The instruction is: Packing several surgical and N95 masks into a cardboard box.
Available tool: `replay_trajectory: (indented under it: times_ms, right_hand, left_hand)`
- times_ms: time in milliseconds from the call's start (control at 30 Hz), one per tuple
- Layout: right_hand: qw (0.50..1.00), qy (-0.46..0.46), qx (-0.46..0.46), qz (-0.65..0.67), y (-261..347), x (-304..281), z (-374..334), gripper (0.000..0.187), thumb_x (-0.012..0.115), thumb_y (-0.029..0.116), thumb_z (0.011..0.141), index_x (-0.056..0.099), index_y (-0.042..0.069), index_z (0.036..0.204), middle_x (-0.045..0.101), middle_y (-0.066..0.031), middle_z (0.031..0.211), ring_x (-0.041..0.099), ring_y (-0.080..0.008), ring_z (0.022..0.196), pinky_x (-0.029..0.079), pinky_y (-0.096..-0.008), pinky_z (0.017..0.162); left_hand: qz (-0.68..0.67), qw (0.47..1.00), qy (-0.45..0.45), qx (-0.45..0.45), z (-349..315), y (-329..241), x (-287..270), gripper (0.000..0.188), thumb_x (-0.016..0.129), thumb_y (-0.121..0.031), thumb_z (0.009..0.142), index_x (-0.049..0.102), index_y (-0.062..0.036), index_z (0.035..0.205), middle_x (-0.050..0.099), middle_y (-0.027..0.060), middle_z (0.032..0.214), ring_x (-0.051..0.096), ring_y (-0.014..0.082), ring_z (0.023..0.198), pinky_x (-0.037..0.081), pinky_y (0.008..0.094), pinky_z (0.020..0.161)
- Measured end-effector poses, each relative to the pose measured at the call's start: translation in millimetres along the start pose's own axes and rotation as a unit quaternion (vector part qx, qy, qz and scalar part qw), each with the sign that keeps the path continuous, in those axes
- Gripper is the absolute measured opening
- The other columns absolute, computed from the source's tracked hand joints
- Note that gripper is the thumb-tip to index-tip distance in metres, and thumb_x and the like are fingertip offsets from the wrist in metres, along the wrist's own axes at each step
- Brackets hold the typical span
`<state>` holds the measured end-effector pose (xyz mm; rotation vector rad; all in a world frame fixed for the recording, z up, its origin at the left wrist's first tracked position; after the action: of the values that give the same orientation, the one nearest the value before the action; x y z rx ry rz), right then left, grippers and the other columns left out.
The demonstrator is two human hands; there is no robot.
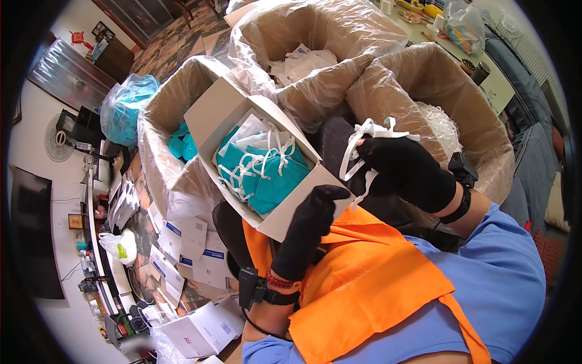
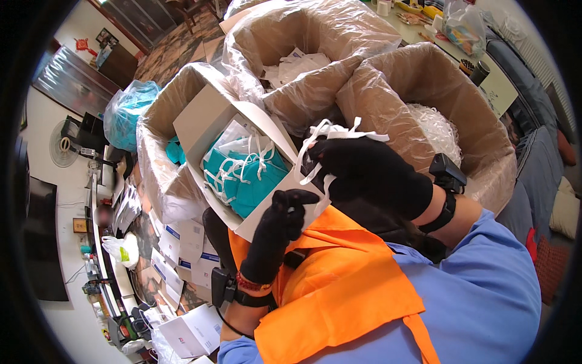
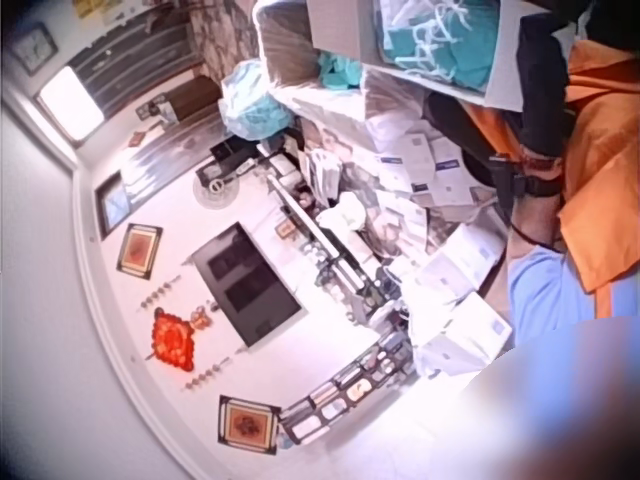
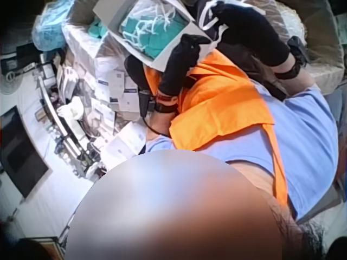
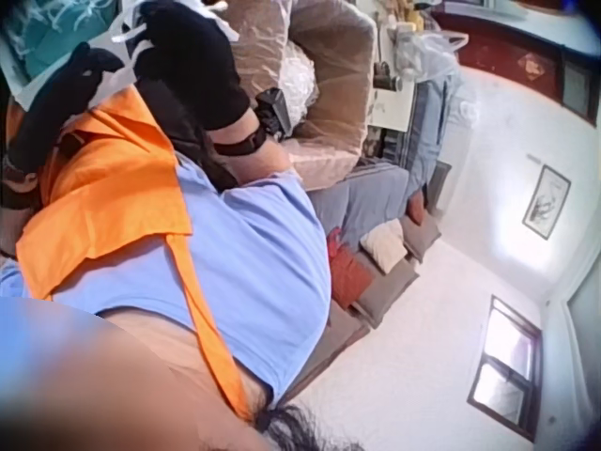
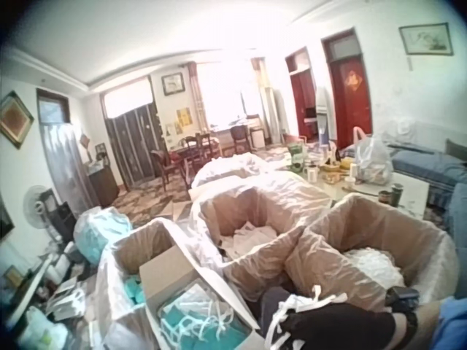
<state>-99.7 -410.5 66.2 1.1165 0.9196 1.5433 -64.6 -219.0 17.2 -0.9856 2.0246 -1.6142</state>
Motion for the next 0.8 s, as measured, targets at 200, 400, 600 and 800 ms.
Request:
replay_trajectory:
  times_ms: [200, 400, 600, 800]
  right_hand:
    - [0.931, -0.051, 0.318, 0.174, -16.5, 9.5, 4.3, 0.025, 0.062, 0.018, 0.096, 0.063, 0.005, 0.117, 0.065, -0.0016, 0.101, 0.063, -0.0088, 0.085, 0.051, -0.0220, 0.070]
    - [0.746, 0.198, -0.170, -0.613, -40.8, 10.0, 1.7, 0.036, 0.064, 0.024, 0.093, 0.059, 0.010, 0.126, 0.056, -0.0127, 0.130, 0.050, -0.0240, 0.123, 0.036, -0.0405, 0.108]
    - [0.874, 0.188, -0.005, -0.449, -48.1, 2.0, -25.7, 0.041, 0.058, 0.026, 0.096, 0.056, 0.007, 0.132, 0.040, -0.0200, 0.144, 0.037, -0.0291, 0.137, 0.027, -0.0420, 0.116]
    - [0.907, -0.215, -0.091, -0.351, 77.0, -97.2, -28.5, 0.037, 0.052, 0.020, 0.102, 0.053, 0.003, 0.135, 0.060, -0.0039, 0.116, 0.058, -0.0117, 0.098, 0.050, -0.0255, 0.084]
  left_hand:
    - [0.138, 0.981, 0.053, 0.128, 9.9, -8.0, 28.6, 0.014, 0.053, -0.014, 0.100, 0.063, -0.0045, 0.098, 0.054, 0.0009, 0.075, 0.046, 0.0064, 0.062, 0.037, 0.0238, 0.055]
    - [0.144, 0.988, 0.011, 0.049, 4.1, -13.0, 13.2, 0.017, 0.053, -0.013, 0.100, 0.062, 0.0014, 0.096, 0.060, 0.0090, 0.083, 0.057, 0.0255, 0.069, 0.048, 0.0311, 0.069]
    - [0.210, 0.963, 0.035, 0.163, -17.3, -1.5, 1.0, 0.016, 0.056, -0.016, 0.099, 0.063, -0.0024, 0.094, 0.056, 0.0022, 0.085, 0.053, 0.0083, 0.073, 0.043, 0.0264, 0.062]
    - [0.143, 0.929, -0.316, 0.127, -97.7, 43.8, -173.2, 0.009, 0.055, -0.006, 0.095, 0.062, -0.0056, 0.100, 0.054, -0.0014, 0.085, 0.055, 0.0123, 0.071, 0.046, 0.0269, 0.063]
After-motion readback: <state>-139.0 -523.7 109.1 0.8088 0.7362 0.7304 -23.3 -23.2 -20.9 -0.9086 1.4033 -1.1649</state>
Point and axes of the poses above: each hand's wrist, its own z-axis towards the middle knuckle, its own x-axis out of the palm, y = z × x, the point moved 5 cm from there along z, towards the middle knuckle
